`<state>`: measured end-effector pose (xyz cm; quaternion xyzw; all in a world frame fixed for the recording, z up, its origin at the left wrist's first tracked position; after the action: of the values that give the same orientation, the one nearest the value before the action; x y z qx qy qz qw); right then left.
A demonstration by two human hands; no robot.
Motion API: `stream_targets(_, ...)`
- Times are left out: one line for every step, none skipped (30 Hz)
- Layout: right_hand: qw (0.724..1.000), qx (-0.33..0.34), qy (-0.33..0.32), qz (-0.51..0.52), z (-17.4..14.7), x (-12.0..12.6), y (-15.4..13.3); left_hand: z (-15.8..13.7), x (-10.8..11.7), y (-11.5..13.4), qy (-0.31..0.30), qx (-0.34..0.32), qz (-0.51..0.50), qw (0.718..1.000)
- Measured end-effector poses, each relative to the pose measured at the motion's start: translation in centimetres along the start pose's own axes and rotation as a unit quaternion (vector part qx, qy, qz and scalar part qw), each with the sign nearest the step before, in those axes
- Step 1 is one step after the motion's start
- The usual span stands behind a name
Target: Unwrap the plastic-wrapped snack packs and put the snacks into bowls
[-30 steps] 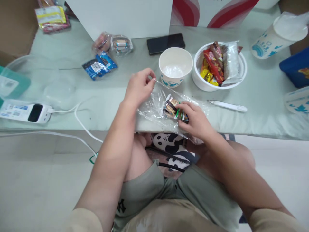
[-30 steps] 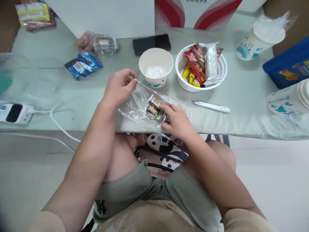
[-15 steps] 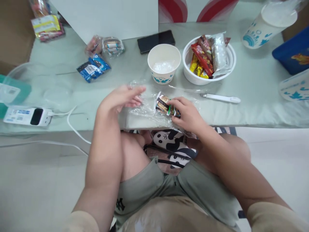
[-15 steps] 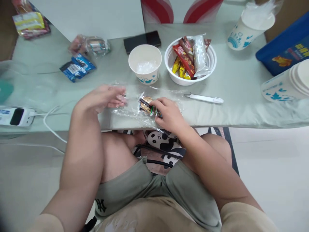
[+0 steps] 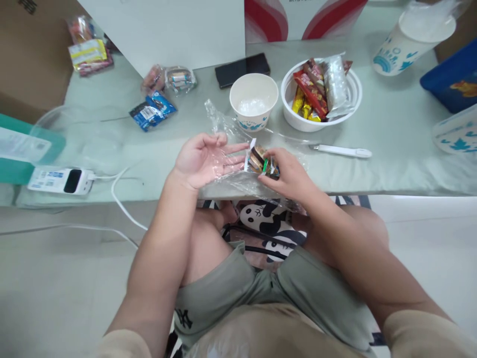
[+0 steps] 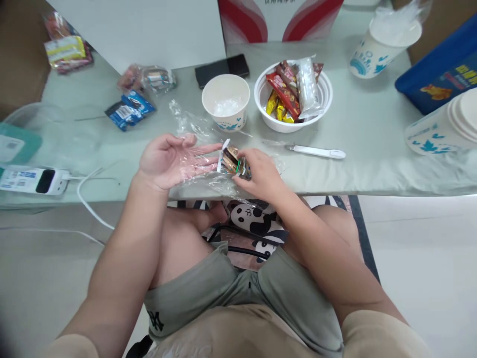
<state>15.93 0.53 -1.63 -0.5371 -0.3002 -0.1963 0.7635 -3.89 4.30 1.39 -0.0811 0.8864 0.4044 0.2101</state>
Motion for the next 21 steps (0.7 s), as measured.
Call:
stream_targets(1.000,-0.013,0.003,0.014,0.0,0.1,0.1,-0.2,-0.5,0.0,-0.023,-0.011,-0.022,0.999)
stream_targets(0.999,-0.025,0.008,0.032,0.0,0.1,0.2,-0.4,-0.9,-0.1,-0.044,-0.022,-0.043,0.998)
stream_targets(0.998,-0.037,0.014,0.051,-0.1,0.2,0.3,-0.5,-1.4,-0.1,-0.064,-0.029,-0.061,0.996)
stream_targets(0.996,-0.049,0.021,0.069,-0.1,0.2,0.5,-0.6,-1.8,-0.2,-0.080,-0.030,-0.075,0.994)
stream_targets(0.994,-0.060,0.028,0.086,-0.1,0.3,0.7,-0.7,-2.1,-0.3,-0.091,-0.027,-0.086,0.992)
stream_targets(0.992,-0.070,0.036,0.102,-0.1,0.3,0.9,-0.7,-2.5,-0.5,-0.097,-0.022,-0.095,0.991)
stream_targets(0.989,-0.079,0.042,0.120,-0.1,0.4,1.1,-0.6,-2.8,-0.7,-0.097,-0.018,-0.101,0.990)
stream_targets(0.986,-0.087,0.046,0.139,-0.1,0.4,1.2,-0.5,-3.1,-0.8,-0.091,-0.014,-0.103,0.990)
stream_targets(0.982,-0.093,0.045,0.160,0.0,0.4,1.4,-0.3,-3.3,-0.9,-0.080,-0.011,-0.103,0.991)
stream_targets(0.977,-0.099,0.043,0.184,0.0,0.4,1.6,-0.1,-3.4,-1.0,-0.066,-0.009,-0.099,0.993)
stream_targets(0.971,-0.106,0.038,0.210,0.1,0.3,1.7,0.2,-3.5,-1.1,-0.051,-0.006,-0.094,0.994)
stream_targets(0.964,-0.113,0.034,0.237,0.1,0.2,1.8,0.5,-3.6,-1.2,-0.037,-0.004,-0.090,0.995)
stream_targets(0.954,-0.125,0.032,0.270,0.1,0.0,1.8,0.8,-3.7,-1.3,-0.027,-0.001,-0.089,0.996)
stream_targets(0.940,-0.141,0.032,0.309,0.1,-0.2,1.8,1.1,-3.8,-1.3,-0.022,0.001,-0.091,0.996)
stream_targets(0.920,-0.161,0.035,0.356,0.0,-0.4,1.7,1.5,-4.1,-1.4,-0.021,0.001,-0.097,0.995)
stream_targets(0.894,-0.185,0.036,0.406,-0.1,-0.7,1.6,1.8,-4.3,-1.5,-0.022,0.001,-0.106,0.994)
stream_targets(0.864,-0.210,0.037,0.456,-0.3,-1.1,1.3,2.1,-4.7,-1.6,-0.025,0.003,-0.116,0.993)
stream_targets(0.833,-0.234,0.036,0.499,-0.5,-1.4,1.1,2.4,-5.0,-1.7,-0.032,0.006,-0.125,0.992)
stream_targets(0.807,-0.254,0.035,0.532,-0.6,-1.6,0.8,2.5,-5.4,-1.8,-0.039,0.011,-0.131,0.991)
stream_targets(0.788,-0.268,0.035,0.553,-0.7,-1.7,0.5,2.7,-5.7,-1.9,-0.044,0.014,-0.134,0.990)
stream_targets(0.775,-0.277,0.036,0.567,-0.7,-1.7,0.2,2.7,-5.8,-1.9,-0.039,0.016,-0.134,0.990)
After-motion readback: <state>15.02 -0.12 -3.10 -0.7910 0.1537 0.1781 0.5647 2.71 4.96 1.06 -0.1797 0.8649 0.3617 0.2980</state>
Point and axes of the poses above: each hand's wrist, its own z-axis towards the middle knuckle, its own x-axis out of the back of the hand, y = z × x, the point moved 5 cm from there along z, towards the middle knuckle, and after that the axes turned 5 degrees about y, right-handed, at the moved point
